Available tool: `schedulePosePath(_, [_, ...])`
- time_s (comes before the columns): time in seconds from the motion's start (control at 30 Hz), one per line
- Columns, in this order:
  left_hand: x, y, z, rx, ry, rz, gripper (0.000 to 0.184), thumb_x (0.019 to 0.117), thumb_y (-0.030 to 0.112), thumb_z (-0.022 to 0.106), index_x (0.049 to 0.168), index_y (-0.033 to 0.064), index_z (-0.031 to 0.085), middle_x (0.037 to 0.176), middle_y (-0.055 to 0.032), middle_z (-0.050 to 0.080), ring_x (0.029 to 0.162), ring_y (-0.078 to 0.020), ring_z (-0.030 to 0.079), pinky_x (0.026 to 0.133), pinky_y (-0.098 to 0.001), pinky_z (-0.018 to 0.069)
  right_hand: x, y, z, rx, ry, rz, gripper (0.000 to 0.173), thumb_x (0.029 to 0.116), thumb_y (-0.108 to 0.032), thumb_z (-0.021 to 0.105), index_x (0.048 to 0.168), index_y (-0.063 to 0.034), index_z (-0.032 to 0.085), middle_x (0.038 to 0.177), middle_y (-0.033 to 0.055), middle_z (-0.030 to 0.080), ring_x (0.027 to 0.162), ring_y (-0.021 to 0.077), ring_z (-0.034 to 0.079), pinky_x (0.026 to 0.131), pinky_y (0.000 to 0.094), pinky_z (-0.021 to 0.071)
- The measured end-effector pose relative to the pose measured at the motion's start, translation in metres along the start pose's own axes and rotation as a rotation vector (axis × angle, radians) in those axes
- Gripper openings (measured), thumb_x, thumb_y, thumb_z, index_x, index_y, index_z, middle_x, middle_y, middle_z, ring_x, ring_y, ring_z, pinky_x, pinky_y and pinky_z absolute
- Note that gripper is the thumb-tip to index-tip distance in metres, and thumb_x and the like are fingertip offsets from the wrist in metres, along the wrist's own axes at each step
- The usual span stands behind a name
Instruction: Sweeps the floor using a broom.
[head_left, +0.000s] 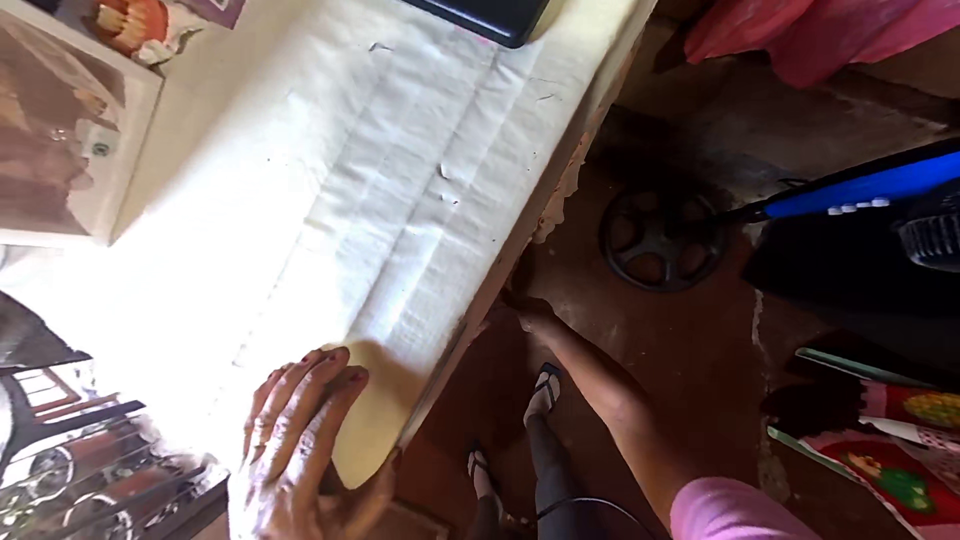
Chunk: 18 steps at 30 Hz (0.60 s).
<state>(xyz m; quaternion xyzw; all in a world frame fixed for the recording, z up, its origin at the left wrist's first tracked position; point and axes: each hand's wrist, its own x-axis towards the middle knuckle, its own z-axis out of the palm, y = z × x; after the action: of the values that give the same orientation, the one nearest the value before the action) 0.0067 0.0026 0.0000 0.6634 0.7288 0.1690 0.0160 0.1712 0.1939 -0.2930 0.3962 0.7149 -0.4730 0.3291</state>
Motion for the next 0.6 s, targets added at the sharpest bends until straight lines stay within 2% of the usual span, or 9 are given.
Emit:
schedulePosePath(0.03, [0.000, 0.001, 0.000, 0.004, 0.005, -0.005, 0.062, 0.0932, 0.054, 0.056, 0.142, 0.0158, 0.050, 0.149, -0.0081, 0.054, 0.144, -0.0219, 0.044, 0.122, -0.0412, 0.0271, -0.011, 0.002, -0.003, -0.093, -0.055, -0.005, 0.052, 0.1036, -0.005, 0.051, 0.155, -0.0075, 0.043, 0.148, 0.0260, 0.051, 0.139, 0.0442, 0.047, 0.113, 0.0606, 0.0371])
schedulePosePath(0.1, [-0.002, 0.003, 0.001, 0.012, 0.013, -0.015, 0.060, 0.0941, 0.052, 0.055, 0.141, 0.0148, 0.051, 0.145, -0.0113, 0.057, 0.143, -0.0238, 0.046, 0.120, -0.0410, 0.0292, -0.028, 0.016, -0.011, -0.234, -0.114, -0.031, 0.057, 0.1042, -0.003, 0.048, 0.159, -0.0135, 0.038, 0.147, 0.0279, 0.052, 0.138, 0.0459, 0.048, 0.112, 0.0612, 0.0367])
schedulePosePath(0.17, [-0.006, 0.003, 0.002, 0.022, 0.031, -0.020, 0.058, 0.0944, 0.051, 0.056, 0.138, 0.0137, 0.054, 0.142, -0.0134, 0.060, 0.141, -0.0242, 0.048, 0.119, -0.0407, 0.0309, -0.038, 0.040, -0.013, -0.281, -0.087, -0.057, 0.058, 0.1051, -0.007, 0.049, 0.161, -0.0168, 0.037, 0.146, 0.0286, 0.053, 0.136, 0.0476, 0.049, 0.113, 0.0618, 0.0364])
schedulePosePath(0.23, [-0.010, 0.003, 0.004, 0.023, 0.047, -0.017, 0.056, 0.0947, 0.050, 0.057, 0.134, 0.0101, 0.058, 0.139, -0.0165, 0.062, 0.139, -0.0256, 0.051, 0.119, -0.0426, 0.0315, -0.045, 0.063, -0.012, -0.315, -0.070, -0.043, 0.069, 0.1005, -0.008, 0.059, 0.163, -0.0192, 0.031, 0.145, 0.0312, 0.052, 0.133, 0.0510, 0.050, 0.109, 0.0636, 0.0395])
schedulePosePath(0.27, [-0.012, 0.003, 0.004, 0.020, 0.051, -0.016, 0.054, 0.0943, 0.049, 0.058, 0.131, 0.0085, 0.060, 0.138, -0.0179, 0.062, 0.139, -0.0269, 0.051, 0.119, -0.0438, 0.0317, -0.051, 0.070, -0.010, -0.312, -0.065, -0.014, 0.080, 0.0950, -0.001, 0.061, 0.164, -0.0191, 0.027, 0.146, 0.0325, 0.050, 0.131, 0.0525, 0.051, 0.106, 0.0648, 0.0409])
schedulePosePath(0.33, [-0.014, 0.003, 0.005, 0.014, 0.057, -0.023, 0.053, 0.0930, 0.047, 0.061, 0.128, 0.0070, 0.062, 0.138, -0.0194, 0.061, 0.139, -0.0289, 0.051, 0.119, -0.0456, 0.0311, -0.059, 0.074, -0.003, -0.264, -0.031, 0.068, 0.088, 0.0907, 0.004, 0.062, 0.166, -0.0171, 0.020, 0.145, 0.0323, 0.050, 0.129, 0.0515, 0.053, 0.104, 0.0634, 0.0436])
schedulePosePath(0.47, [-0.016, 0.003, 0.006, -0.003, 0.061, -0.025, 0.053, 0.0930, 0.044, 0.064, 0.130, 0.0069, 0.062, 0.143, -0.0197, 0.059, 0.142, -0.0304, 0.047, 0.121, -0.0472, 0.0285, -0.053, 0.040, 0.017, -0.039, 0.012, 0.226, 0.088, 0.0941, -0.003, 0.061, 0.166, -0.0098, 0.010, 0.144, 0.0273, 0.054, 0.133, 0.0418, 0.054, 0.108, 0.0549, 0.0439])
schedulePosePath(0.53, [-0.017, 0.003, 0.007, -0.004, 0.060, -0.033, 0.054, 0.0925, 0.044, 0.065, 0.131, 0.0058, 0.063, 0.143, -0.0201, 0.059, 0.143, -0.0315, 0.047, 0.121, -0.0476, 0.0284, -0.041, 0.015, 0.023, -0.003, 0.000, 0.261, 0.083, 0.0952, -0.006, 0.061, 0.164, -0.0046, 0.015, 0.146, 0.0249, 0.054, 0.136, 0.0376, 0.053, 0.111, 0.0512, 0.0428])
schedulePosePath(0.6, [-0.016, 0.003, 0.007, -0.001, 0.056, -0.038, 0.055, 0.0921, 0.044, 0.065, 0.131, 0.0041, 0.065, 0.143, -0.0208, 0.059, 0.143, -0.0329, 0.047, 0.121, -0.0481, 0.0289, -0.028, 0.001, 0.033, -0.063, -0.027, 0.234, 0.074, 0.0953, -0.007, 0.063, 0.159, 0.0017, 0.026, 0.147, 0.0255, 0.052, 0.138, 0.0378, 0.051, 0.113, 0.0525, 0.0409])
